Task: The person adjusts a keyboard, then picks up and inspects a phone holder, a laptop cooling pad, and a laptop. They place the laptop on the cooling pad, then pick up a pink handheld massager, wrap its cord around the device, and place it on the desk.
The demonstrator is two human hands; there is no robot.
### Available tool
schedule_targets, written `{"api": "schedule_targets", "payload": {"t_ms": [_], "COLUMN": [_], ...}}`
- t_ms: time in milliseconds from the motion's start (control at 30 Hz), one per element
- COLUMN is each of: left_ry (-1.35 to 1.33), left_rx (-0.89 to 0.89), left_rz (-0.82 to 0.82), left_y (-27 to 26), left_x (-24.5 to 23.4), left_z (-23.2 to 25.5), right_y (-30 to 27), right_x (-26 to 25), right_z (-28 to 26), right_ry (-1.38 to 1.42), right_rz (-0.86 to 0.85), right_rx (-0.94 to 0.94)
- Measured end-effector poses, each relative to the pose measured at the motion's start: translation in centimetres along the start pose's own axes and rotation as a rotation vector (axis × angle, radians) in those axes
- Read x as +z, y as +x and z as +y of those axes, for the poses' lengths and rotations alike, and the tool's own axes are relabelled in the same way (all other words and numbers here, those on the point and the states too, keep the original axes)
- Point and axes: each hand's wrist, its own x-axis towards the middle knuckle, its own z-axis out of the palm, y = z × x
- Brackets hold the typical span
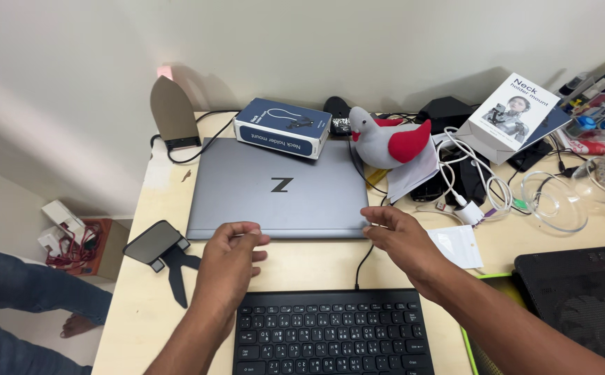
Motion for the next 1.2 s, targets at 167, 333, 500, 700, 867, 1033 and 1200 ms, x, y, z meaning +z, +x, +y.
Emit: {"api": "schedule_targets", "payload": {"t_ms": [167, 333, 500, 700, 867, 1033, 1200], "left_ry": [0.275, 0.376, 0.509, 0.447, 0.365, 0.412, 0.425], "left_rx": [0.168, 0.156, 0.088, 0.013, -0.066, -0.064, -0.078], "left_rz": [0.113, 0.216, 0.299, 0.322, 0.308, 0.327, 0.334], "left_y": [3.4, 6.2, 8.7, 11.0, 11.3, 11.3, 11.7], "left_x": [-0.3, -0.8, -1.7, -2.4, -2.5, -2.3, -2.2], "left_z": [-0.3, 0.8, 1.3, 1.5, 1.9, 2.1, 2.0], "right_y": [2.1, 3.1, 3.4, 3.4, 3.6, 4.4, 5.2], "right_x": [-0.5, -0.6, -0.4, -0.1, -0.4, -1.1, -1.8], "right_z": [1.3, 1.6, 1.4, 1.0, 1.0, 1.1, 1.3], "right_ry": [0.070, 0.101, 0.054, 0.001, 0.094, 0.214, 0.221], "right_rz": [0.019, -0.008, -0.009, -0.011, -0.008, 0.018, 0.006], "right_rx": [0.085, 0.112, 0.166, 0.160, 0.172, 0.203, 0.225]}}
